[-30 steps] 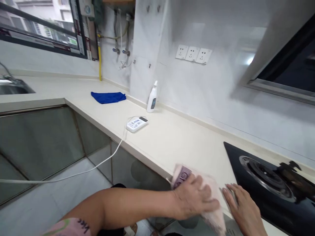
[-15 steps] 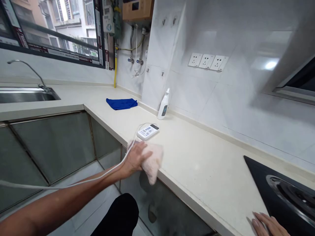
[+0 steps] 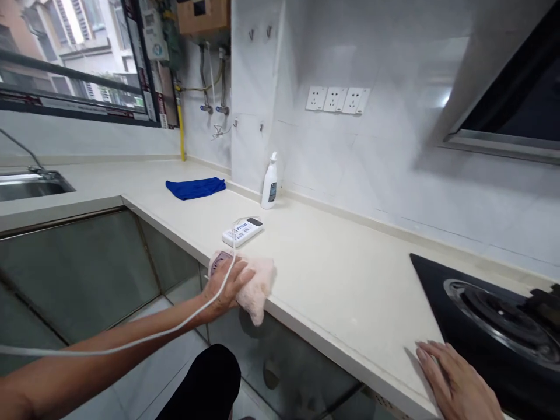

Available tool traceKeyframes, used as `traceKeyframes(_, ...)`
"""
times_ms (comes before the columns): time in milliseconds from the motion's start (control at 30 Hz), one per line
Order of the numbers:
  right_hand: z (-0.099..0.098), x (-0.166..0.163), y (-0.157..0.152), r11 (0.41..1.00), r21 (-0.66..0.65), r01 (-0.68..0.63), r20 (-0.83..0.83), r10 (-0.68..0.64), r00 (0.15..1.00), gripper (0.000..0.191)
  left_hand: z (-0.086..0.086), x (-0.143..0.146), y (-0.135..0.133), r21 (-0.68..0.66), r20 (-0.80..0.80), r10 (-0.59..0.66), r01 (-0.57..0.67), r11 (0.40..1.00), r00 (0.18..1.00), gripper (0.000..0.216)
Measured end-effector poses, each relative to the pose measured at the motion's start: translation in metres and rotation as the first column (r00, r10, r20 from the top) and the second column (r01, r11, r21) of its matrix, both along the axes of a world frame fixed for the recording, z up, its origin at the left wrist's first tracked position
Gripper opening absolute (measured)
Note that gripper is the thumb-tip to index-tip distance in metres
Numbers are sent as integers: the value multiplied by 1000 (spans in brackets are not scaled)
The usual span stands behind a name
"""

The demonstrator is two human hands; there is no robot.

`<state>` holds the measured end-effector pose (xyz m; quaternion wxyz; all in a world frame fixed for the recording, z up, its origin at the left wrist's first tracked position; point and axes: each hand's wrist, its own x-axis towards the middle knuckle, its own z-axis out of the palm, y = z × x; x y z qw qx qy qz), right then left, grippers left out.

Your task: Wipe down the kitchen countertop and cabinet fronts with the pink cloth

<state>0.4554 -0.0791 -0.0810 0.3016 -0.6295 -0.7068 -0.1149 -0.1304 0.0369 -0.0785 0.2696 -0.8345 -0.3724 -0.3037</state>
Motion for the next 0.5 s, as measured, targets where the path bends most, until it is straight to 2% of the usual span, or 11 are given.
traceKeyframes(133, 10, -16, -5, 992, -108, 62, -110, -74, 991, 61, -4, 109, -34, 47, -31, -57, 58, 997, 998, 46)
traceKeyframes(267, 12, -18, -5, 989, -121, 86, -152, -104, 983, 63, 1, 222, -70, 125, -63, -170, 177, 976, 983, 42)
traceKeyframes(333, 8, -12, -4, 991, -118, 64, -141, -81, 987, 64, 5, 265, -83, 163, -88, -238, 250, 954, 967, 42)
traceKeyframes(400, 4, -6, -3, 993, -109, 36, -134, -50, 990, 64, 9, 288, -89, 173, -114, -276, 292, 941, 954, 42)
traceKeyframes(500, 2, -3, -5, 994, -101, 28, -127, -41, 991, 63, 12, 283, -85, 125, -163, -330, 351, 928, 930, 44)
